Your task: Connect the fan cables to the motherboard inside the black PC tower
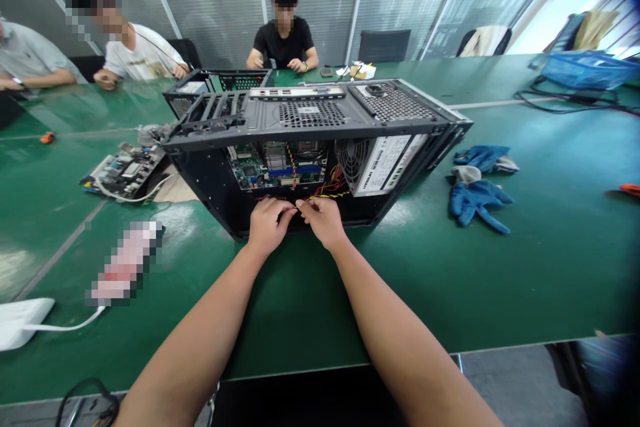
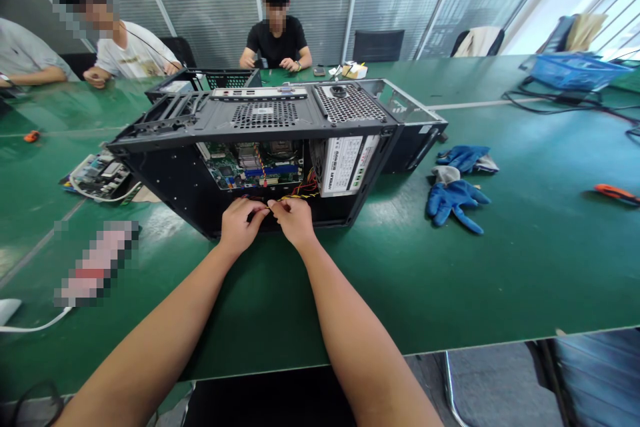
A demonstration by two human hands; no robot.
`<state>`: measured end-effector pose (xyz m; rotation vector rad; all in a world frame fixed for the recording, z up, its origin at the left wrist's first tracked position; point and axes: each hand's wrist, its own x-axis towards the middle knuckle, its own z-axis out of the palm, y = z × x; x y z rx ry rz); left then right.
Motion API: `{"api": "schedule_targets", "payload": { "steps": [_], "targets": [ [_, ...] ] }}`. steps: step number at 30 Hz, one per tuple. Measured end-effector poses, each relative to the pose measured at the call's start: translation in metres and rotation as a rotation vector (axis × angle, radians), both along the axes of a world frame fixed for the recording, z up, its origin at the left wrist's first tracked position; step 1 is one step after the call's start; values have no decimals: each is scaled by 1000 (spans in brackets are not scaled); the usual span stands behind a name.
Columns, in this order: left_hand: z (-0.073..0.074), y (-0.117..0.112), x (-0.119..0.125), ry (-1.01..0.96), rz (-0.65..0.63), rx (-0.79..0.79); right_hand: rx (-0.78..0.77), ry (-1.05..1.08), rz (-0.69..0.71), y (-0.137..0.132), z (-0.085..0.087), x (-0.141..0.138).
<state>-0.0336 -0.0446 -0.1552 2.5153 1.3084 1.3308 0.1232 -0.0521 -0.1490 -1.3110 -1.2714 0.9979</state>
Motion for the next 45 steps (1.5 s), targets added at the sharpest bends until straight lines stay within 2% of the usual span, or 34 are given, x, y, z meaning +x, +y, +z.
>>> {"api": "schedule_targets", "payload": {
  "steps": [5,26,36,45],
  "targets": [
    [-2,1,-1,0,-9,21,7,-5,3,0,0,0],
    [1,2,0,-3,-56,-157,116,-53,73,5,-11,3],
    [0,1,-1,14,-47,-65,112,-103,20,1,-3,2],
    [-3,3,-1,44,-31,-82,96,-86,45,4,-8,2]
  ]
}}
